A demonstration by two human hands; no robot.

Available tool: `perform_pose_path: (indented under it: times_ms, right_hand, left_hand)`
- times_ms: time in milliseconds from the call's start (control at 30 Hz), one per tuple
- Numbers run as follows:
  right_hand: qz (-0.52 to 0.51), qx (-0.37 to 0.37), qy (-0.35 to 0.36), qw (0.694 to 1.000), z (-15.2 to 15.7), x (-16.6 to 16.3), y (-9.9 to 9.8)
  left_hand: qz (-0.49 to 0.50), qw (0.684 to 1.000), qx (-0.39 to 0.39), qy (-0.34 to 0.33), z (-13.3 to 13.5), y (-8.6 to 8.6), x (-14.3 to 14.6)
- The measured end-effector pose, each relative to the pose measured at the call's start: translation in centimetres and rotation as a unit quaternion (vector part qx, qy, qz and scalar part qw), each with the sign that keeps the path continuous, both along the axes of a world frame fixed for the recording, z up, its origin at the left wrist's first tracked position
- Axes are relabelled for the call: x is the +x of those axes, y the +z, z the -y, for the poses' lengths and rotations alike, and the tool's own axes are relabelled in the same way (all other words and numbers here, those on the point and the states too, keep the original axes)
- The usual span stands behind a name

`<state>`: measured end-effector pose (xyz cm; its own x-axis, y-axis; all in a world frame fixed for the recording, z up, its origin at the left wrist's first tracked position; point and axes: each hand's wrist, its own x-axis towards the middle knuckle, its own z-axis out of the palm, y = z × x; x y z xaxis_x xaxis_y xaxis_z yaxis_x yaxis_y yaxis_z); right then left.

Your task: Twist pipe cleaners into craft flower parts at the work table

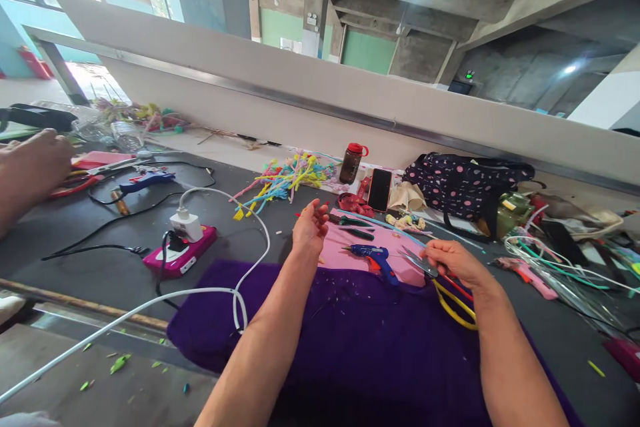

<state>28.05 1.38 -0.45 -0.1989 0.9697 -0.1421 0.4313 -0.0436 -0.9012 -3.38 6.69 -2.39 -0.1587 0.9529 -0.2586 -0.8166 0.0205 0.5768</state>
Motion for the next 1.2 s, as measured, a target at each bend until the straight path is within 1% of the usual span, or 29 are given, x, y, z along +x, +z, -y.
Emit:
perform_pose_path:
  times_ms: [133, 200, 267, 367, 433, 467, 500, 533, 567, 600, 633, 667, 700, 733, 767, 800, 833, 900, 933, 967, 1000, 1033, 1067, 1100, 1200]
  right_hand:
    - [-0.063, -0.005, -0.023, 0.998, 0.3, -0.2, 0.4]
    - [-0.083, -0.003, -0.02, 0.996, 0.3, -0.5, 0.3]
    - [-0.093, 0.004, -0.014, 0.996, 0.3, -0.8, 0.0]
    - [-0.108, 0.008, -0.013, 0.994, 0.1, -1.4, -0.5]
    - [-0.128, 0.009, -0.021, 0.991, 0.0, -2.0, -0.8]
    - [-0.142, 0.011, -0.029, 0.989, -0.1, -2.2, -0.8]
    - [-0.157, 0.017, -0.038, 0.987, -0.1, -2.5, -0.8]
    - [-0.174, 0.024, -0.047, 0.983, -0.1, -2.7, -0.8]
    - [-0.19, 0.031, -0.057, 0.98, -0.2, -2.9, -0.8]
    - [-0.206, 0.038, -0.067, 0.976, -0.2, -3.0, -0.8]
    - [-0.219, 0.043, -0.075, 0.972, -0.2, -3.1, -0.8]
    - [-0.229, 0.046, -0.08, 0.969, -0.3, -3.2, -0.8]
    - [-0.236, 0.048, -0.083, 0.967, -0.3, -3.2, -0.8]
    - [-0.239, 0.048, -0.084, 0.966, -0.3, -3.2, -0.8]
    - [-0.241, 0.049, -0.083, 0.966, -0.3, -3.3, -0.9]
    - [-0.241, 0.047, -0.081, 0.966, -0.3, -3.5, -1.0]
    - [-0.24, 0.044, -0.078, 0.967, -0.3, -3.7, -1.1]
    - [-0.234, 0.034, -0.071, 0.969, -0.1, -4.2, -1.2]
    - [-0.229, 0.029, -0.065, 0.971, 0.0, -4.6, -1.3]
    - [-0.223, 0.026, -0.057, 0.973, 0.1, -5.0, -1.3]
    - [-0.214, 0.026, -0.047, 0.975, 0.3, -5.5, -1.4]
    - [-0.203, 0.028, -0.035, 0.978, 0.5, -6.0, -1.4]
    - [-0.189, 0.03, -0.022, 0.981, 0.7, -6.4, -1.5]
    - [-0.171, 0.029, -0.009, 0.985, 0.9, -6.9, -1.6]
    - [-0.119, 0.026, 0.02, 0.992, 1.4, -8.1, -1.8]
  left_hand:
    - [0.012, 0.999, 0.011, 0.048, -0.2, 0.2, -0.8]
    - [0.027, 0.998, 0.018, 0.053, -0.3, 0.2, -1.3]
    - [0.054, 0.998, 0.026, 0.033, -0.3, 0.3, -1.6]
    - [0.083, 0.995, 0.035, -0.041, -0.1, 0.6, -1.5]
    - [0.055, 0.994, 0.033, -0.086, 0.2, 0.8, -1.0]
    - [0.021, 0.995, 0.031, -0.091, 0.4, 0.9, -0.6]
    - [-0.024, 0.997, 0.032, -0.071, 0.6, 1.0, -0.3]
    - [-0.08, 0.995, 0.037, -0.036, 0.8, 1.1, 0.1]
    - [-0.142, 0.989, 0.048, 0.013, 1.0, 1.3, 0.3]
    - [-0.21, 0.973, 0.063, 0.07, 1.2, 1.4, 0.5]
    - [-0.281, 0.948, 0.085, 0.123, 1.4, 1.5, 0.7]
    - [-0.35, 0.915, 0.111, 0.167, 1.6, 1.7, 0.8]
    - [-0.411, 0.879, 0.137, 0.198, 1.8, 1.8, 1.0]
    - [-0.455, 0.85, 0.164, 0.21, 2.0, 1.9, 1.2]
    - [-0.482, 0.833, 0.187, 0.2, 2.3, 1.9, 1.5]
    - [-0.489, 0.832, 0.202, 0.167, 2.5, 1.9, 1.9]
    - [-0.48, 0.844, 0.209, 0.118, 2.7, 1.8, 2.4]
    - [-0.454, 0.867, 0.207, -0.021, 3.2, 1.3, 3.7]
    - [-0.446, 0.866, 0.204, -0.093, 3.5, 1.0, 4.3]
    - [-0.441, 0.858, 0.203, -0.168, 3.7, 0.7, 5.0]
    - [-0.435, 0.849, 0.197, -0.227, 3.9, 0.3, 5.6]
    - [-0.425, 0.841, 0.195, -0.273, 4.2, 0.0, 6.1]
    - [-0.415, 0.838, 0.194, -0.297, 4.3, -0.2, 6.4]
    - [-0.405, 0.839, 0.191, -0.308, 4.5, -0.4, 6.7]
    - [-0.39, 0.855, 0.175, -0.293, 4.5, -0.6, 6.8]
